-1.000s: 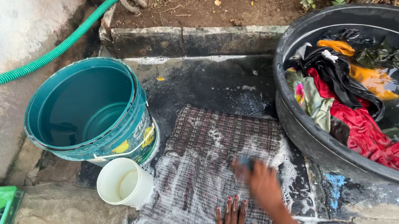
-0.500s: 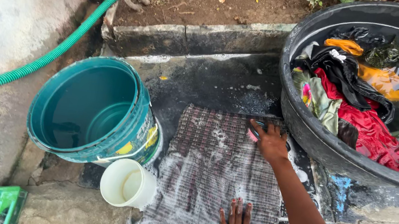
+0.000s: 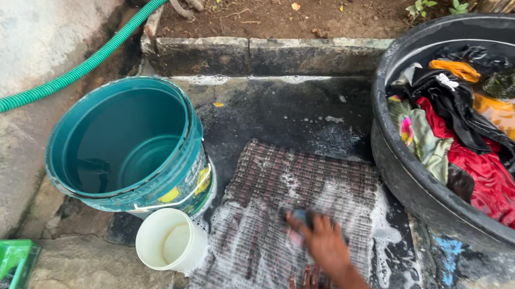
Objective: The person washes a mat by applying soap and scrubbing the surface with a sponge while rinsing it with water from a bucket and mug.
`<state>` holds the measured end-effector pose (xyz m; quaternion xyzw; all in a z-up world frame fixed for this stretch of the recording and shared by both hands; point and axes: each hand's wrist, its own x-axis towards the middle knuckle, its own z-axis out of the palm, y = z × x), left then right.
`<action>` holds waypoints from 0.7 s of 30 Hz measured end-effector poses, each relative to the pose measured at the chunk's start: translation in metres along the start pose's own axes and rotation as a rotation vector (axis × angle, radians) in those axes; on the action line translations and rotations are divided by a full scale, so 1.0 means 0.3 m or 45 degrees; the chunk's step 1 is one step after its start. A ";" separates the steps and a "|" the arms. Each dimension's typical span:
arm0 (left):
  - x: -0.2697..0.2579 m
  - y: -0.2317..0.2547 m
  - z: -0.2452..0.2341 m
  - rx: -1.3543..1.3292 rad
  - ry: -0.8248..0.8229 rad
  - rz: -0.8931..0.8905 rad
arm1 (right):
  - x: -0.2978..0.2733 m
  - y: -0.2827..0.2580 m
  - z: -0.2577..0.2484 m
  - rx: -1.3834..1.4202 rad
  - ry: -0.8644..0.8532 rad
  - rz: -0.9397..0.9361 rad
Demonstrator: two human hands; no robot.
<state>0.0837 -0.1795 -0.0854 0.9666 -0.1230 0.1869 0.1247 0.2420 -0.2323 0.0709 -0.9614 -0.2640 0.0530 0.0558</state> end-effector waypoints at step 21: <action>0.228 -0.402 -0.215 0.140 0.041 0.081 | 0.188 0.279 0.056 0.045 0.161 0.494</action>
